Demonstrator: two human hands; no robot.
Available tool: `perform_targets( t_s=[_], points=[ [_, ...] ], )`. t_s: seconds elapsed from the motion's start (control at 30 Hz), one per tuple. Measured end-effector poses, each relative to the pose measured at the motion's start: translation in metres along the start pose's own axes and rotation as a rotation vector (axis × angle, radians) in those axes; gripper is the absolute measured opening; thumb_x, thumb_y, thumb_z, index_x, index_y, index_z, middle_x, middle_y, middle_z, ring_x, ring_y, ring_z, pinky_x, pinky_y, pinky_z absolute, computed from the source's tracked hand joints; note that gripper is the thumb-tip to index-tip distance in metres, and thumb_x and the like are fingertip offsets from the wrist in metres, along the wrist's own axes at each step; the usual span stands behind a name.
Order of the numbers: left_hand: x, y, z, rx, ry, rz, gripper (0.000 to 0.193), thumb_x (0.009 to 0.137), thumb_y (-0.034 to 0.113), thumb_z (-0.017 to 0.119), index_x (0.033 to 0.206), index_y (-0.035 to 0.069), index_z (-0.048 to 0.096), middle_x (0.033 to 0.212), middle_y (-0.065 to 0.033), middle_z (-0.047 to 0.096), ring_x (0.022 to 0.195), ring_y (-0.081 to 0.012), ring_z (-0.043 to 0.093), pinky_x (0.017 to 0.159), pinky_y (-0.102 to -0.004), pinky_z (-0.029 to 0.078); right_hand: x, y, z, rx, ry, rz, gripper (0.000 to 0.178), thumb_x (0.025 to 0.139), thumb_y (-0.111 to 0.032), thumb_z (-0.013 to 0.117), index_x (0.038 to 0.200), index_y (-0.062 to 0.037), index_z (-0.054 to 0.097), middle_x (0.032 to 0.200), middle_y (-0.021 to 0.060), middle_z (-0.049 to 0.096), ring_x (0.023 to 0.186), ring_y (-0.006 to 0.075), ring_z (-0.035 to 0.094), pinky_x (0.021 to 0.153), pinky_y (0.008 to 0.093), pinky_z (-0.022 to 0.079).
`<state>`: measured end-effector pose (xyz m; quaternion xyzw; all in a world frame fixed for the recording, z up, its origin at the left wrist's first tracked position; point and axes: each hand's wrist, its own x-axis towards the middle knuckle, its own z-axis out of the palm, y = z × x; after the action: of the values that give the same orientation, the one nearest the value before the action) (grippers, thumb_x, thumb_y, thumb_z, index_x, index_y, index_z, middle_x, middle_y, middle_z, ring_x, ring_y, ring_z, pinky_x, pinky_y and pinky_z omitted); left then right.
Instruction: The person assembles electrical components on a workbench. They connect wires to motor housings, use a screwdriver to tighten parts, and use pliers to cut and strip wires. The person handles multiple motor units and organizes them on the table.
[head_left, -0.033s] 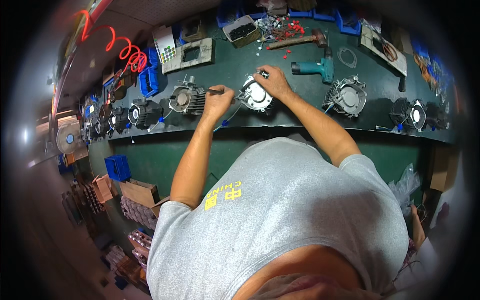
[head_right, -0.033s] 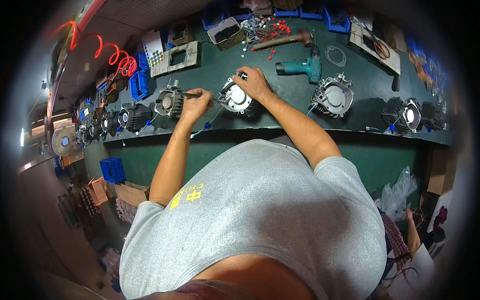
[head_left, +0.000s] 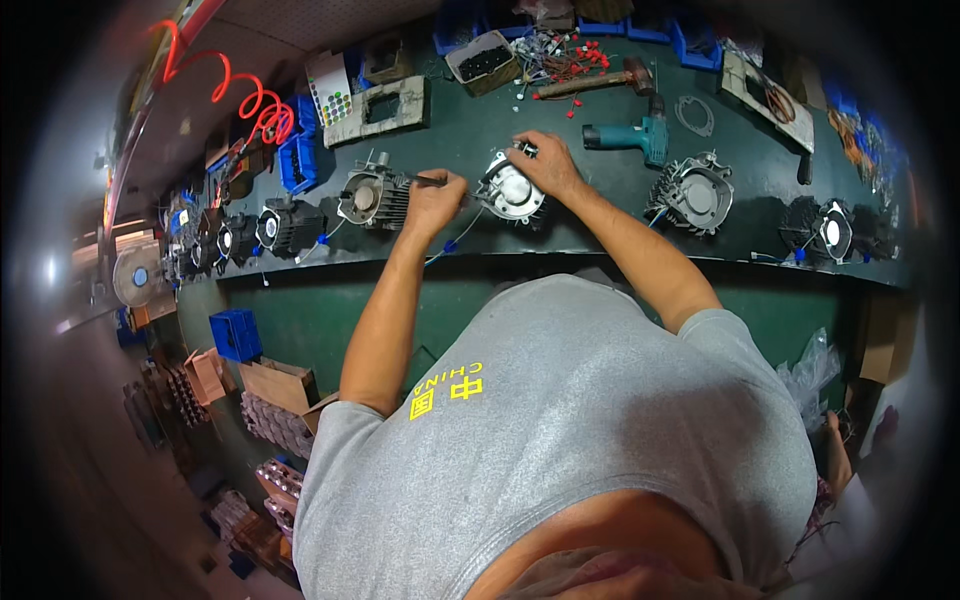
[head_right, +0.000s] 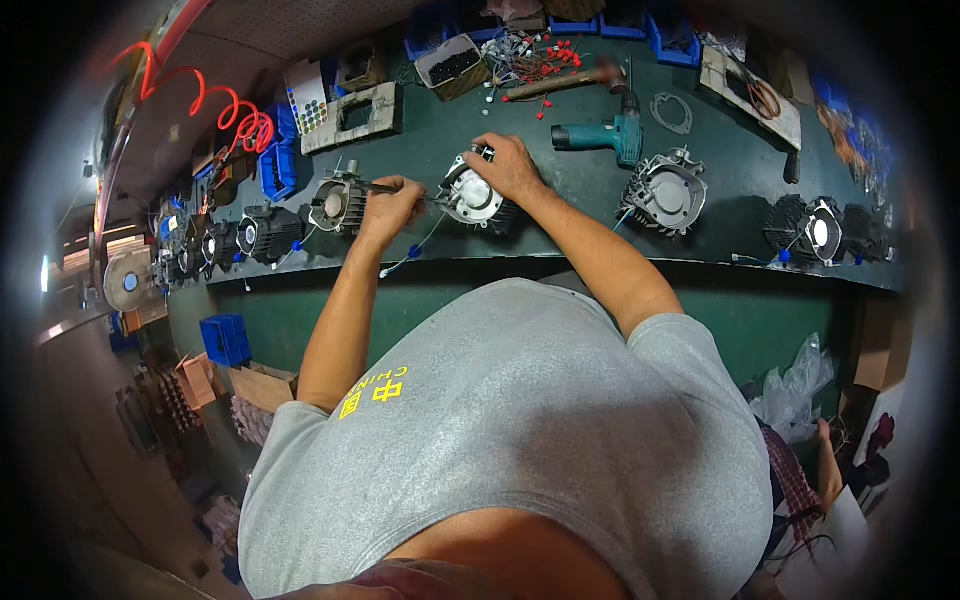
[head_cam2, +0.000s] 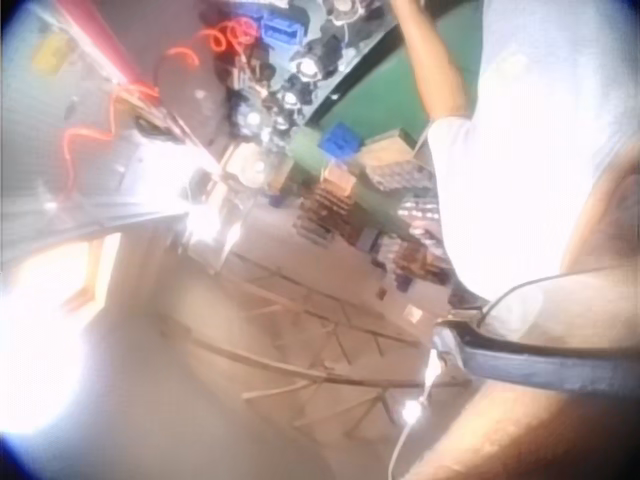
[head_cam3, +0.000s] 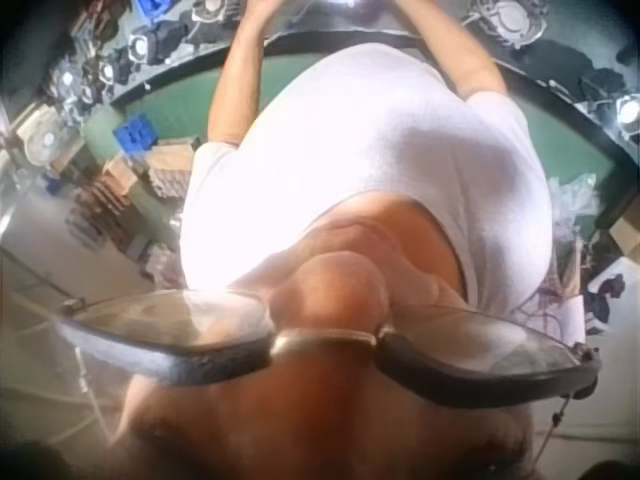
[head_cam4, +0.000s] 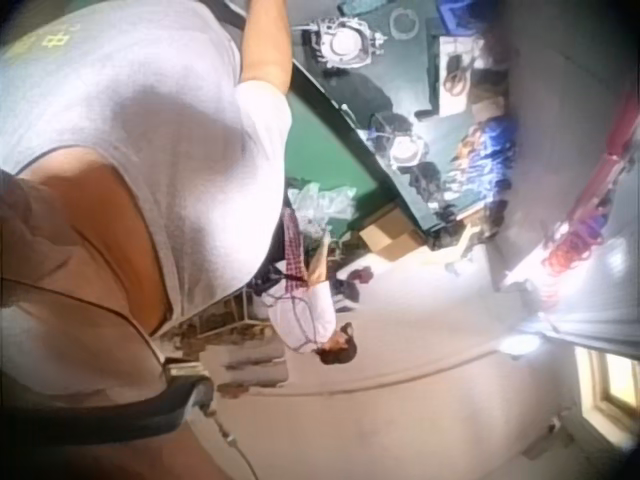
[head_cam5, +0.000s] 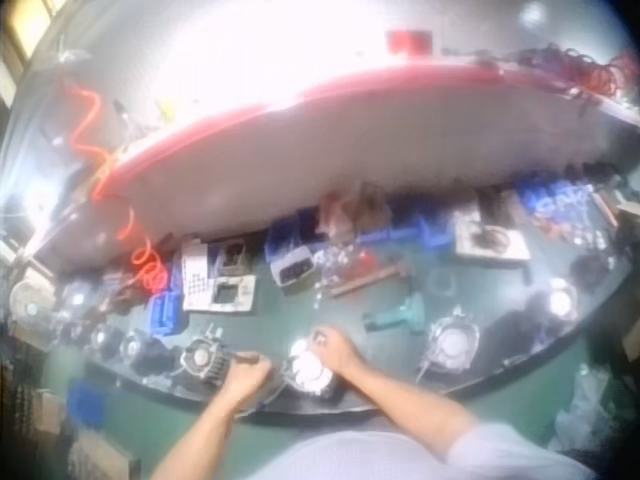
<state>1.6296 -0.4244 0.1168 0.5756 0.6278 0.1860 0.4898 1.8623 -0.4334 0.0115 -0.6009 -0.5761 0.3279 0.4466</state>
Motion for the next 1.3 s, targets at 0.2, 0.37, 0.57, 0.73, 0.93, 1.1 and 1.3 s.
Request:
perform_targets(
  t_s=[0.2,0.37,0.57,0.73,0.93,1.1,1.3],
  points=[
    [0.007,0.017,-0.008,-0.071,-0.133,-0.141,0.017,0.09,0.019,0.067,0.085,0.002,0.069,0.073,-0.0062,0.069,0.057,-0.0112,0.059,0.052,-0.0262,0.048,-0.001,0.004,0.004,0.002,0.018,0.001,0.043,0.086,-0.037,0.076,0.114,-0.0044,0.074,0.109,0.0221,0.073,0.111,0.0407,0.064,0.1,0.0462,0.05],
    [0.001,0.013,0.004,0.081,-0.063,-0.037,0.021,0.088,0.018,0.064,0.079,-0.001,0.068,0.069,-0.0087,0.069,0.057,-0.0133,0.061,0.055,-0.0298,0.049,-0.004,-0.007,0.001,0.032,0.046,-0.041,0.039,0.088,-0.032,0.076,0.112,-0.0008,0.074,0.109,0.0238,0.073,0.109,0.0415,0.066,0.099,0.0457,0.05],
    [-0.029,-0.004,0.032,0.212,0.128,0.337,0.026,0.092,0.018,0.061,0.081,-0.004,0.066,0.067,-0.0086,0.067,0.061,-0.0153,0.063,0.058,-0.0314,0.049,-0.005,-0.011,0.0,0.033,0.106,-0.084,0.038,0.088,-0.03,0.076,0.108,0.0017,0.075,0.104,0.0234,0.074,0.102,0.041,0.068,0.095,0.0449,0.052],
    [-0.022,0.006,0.022,-0.001,0.025,0.076,0.024,0.093,0.019,0.061,0.081,-0.002,0.065,0.067,-0.007,0.067,0.055,-0.0113,0.059,0.053,-0.0283,0.047,-0.002,-0.01,0.002,0.039,0.089,-0.047,0.038,0.088,-0.032,0.076,0.108,-0.0002,0.076,0.104,0.0236,0.074,0.106,0.0414,0.067,0.098,0.0454,0.05],
    [-0.019,0.004,0.022,0.17,0.07,0.226,0.02,0.086,0.016,0.063,0.083,-0.003,0.068,0.068,-0.0149,0.068,0.063,-0.021,0.066,0.062,-0.0351,0.052,-0.002,-0.002,0.004,0.005,0.084,-0.053,0.038,0.088,-0.032,0.076,0.109,-0.0008,0.076,0.107,0.0228,0.074,0.108,0.0413,0.066,0.098,0.0457,0.05],
    [-0.032,0.006,0.035,0.272,0.123,0.264,0.023,0.087,0.022,0.065,0.082,0.0,0.066,0.073,-0.0205,0.068,0.069,-0.0395,0.068,0.064,-0.045,0.052,-0.005,-0.002,0.004,0.03,0.127,-0.091,0.037,0.088,-0.03,0.077,0.109,0.0006,0.075,0.106,0.0223,0.074,0.104,0.0405,0.068,0.095,0.0446,0.052],
    [-0.049,0.012,0.051,0.465,0.192,0.44,0.017,0.092,0.02,0.063,0.089,0.003,0.06,0.077,-0.0237,0.069,0.077,-0.0482,0.067,0.069,-0.0575,0.051,-0.006,-0.006,0.004,0.066,0.14,-0.037,0.036,0.087,-0.028,0.078,0.107,0.002,0.075,0.102,0.0227,0.074,0.101,0.0383,0.069,0.092,0.0438,0.053]
  ],
)
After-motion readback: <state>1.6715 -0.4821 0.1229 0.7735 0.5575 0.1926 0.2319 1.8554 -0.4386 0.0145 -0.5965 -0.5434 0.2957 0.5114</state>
